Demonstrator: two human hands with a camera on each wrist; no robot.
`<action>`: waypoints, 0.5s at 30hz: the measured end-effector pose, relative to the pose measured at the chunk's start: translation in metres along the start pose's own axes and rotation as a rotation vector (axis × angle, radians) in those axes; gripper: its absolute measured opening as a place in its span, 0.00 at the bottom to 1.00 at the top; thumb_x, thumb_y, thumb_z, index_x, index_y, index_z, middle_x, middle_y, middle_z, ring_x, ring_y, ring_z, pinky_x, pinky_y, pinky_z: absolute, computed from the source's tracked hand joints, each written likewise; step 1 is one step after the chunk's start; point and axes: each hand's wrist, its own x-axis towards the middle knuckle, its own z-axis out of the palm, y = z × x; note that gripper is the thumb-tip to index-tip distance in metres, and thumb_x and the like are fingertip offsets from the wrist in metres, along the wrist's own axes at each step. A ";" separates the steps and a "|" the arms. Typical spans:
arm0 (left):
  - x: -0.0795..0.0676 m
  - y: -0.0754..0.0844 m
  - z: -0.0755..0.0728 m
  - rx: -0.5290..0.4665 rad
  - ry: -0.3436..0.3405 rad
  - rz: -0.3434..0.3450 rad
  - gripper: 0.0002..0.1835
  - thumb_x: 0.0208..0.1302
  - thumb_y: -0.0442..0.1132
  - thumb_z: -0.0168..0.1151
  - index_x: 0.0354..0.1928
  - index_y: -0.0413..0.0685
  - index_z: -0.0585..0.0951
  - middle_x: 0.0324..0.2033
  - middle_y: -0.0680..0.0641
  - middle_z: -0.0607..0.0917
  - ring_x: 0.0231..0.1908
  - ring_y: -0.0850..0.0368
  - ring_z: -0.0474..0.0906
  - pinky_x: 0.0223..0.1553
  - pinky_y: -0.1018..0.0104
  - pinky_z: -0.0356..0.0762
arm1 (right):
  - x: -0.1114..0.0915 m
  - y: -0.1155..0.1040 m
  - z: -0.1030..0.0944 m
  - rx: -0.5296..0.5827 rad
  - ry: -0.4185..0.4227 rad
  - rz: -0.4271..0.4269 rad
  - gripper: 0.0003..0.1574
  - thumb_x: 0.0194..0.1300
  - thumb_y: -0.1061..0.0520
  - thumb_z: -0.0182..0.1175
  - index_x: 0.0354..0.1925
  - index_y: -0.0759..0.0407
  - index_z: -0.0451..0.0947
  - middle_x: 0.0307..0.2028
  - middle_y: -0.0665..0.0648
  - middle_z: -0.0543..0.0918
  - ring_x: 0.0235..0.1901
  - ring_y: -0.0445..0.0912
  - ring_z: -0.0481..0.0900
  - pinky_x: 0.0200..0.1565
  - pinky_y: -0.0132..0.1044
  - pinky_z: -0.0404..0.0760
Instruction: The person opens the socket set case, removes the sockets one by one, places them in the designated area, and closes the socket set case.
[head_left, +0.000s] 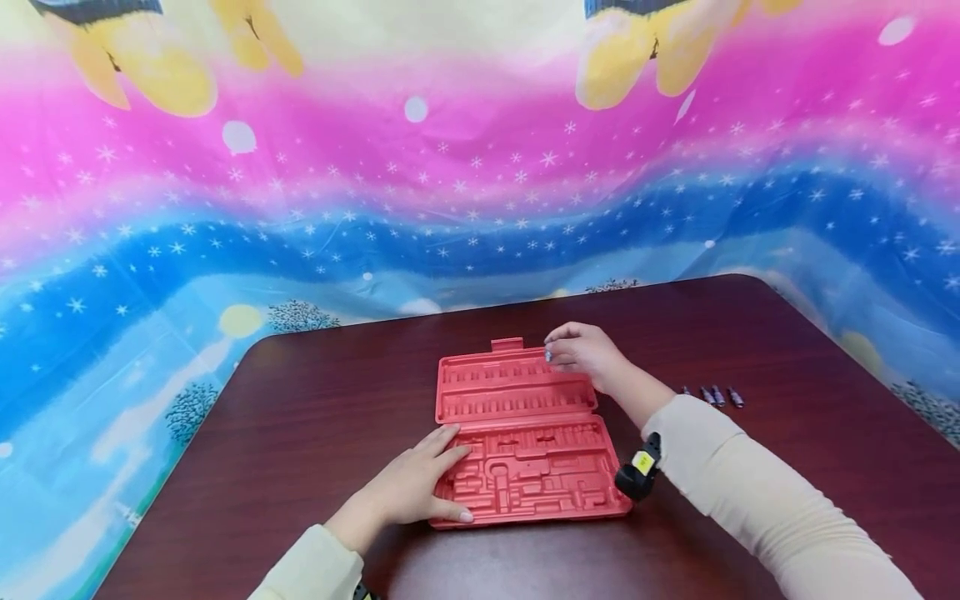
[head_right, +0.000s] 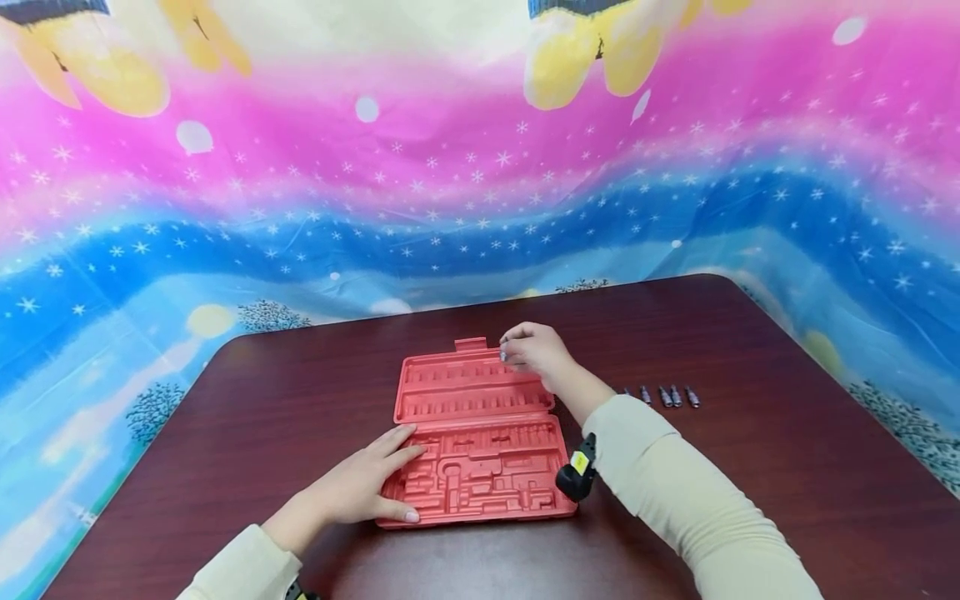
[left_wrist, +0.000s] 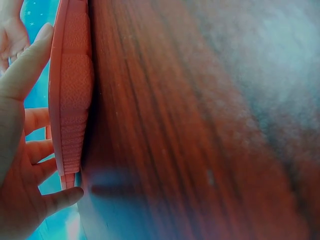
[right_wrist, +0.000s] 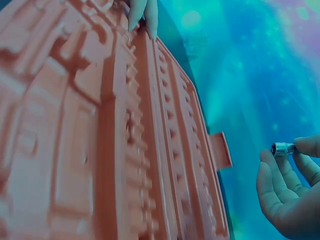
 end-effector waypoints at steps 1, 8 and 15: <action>0.000 0.000 0.000 -0.002 0.002 0.001 0.46 0.40 0.69 0.55 0.60 0.48 0.64 0.63 0.43 0.54 0.62 0.49 0.47 0.52 0.51 0.59 | -0.002 0.001 -0.005 -0.004 0.001 -0.007 0.14 0.59 0.64 0.52 0.43 0.71 0.67 0.31 0.59 0.78 0.31 0.46 0.78 0.44 0.46 0.71; -0.001 -0.003 0.002 0.003 0.018 0.009 0.46 0.41 0.69 0.55 0.60 0.48 0.65 0.63 0.42 0.54 0.62 0.49 0.47 0.52 0.50 0.59 | -0.023 0.004 -0.039 -0.011 0.014 -0.056 0.17 0.60 0.61 0.52 0.45 0.72 0.65 0.30 0.54 0.78 0.31 0.44 0.78 0.44 0.44 0.72; -0.001 -0.004 0.004 -0.002 0.021 0.010 0.47 0.40 0.70 0.53 0.60 0.48 0.64 0.63 0.43 0.54 0.62 0.49 0.47 0.52 0.49 0.59 | -0.043 0.008 -0.069 0.001 0.015 -0.106 0.10 0.60 0.60 0.53 0.39 0.65 0.68 0.26 0.48 0.79 0.32 0.42 0.79 0.36 0.34 0.76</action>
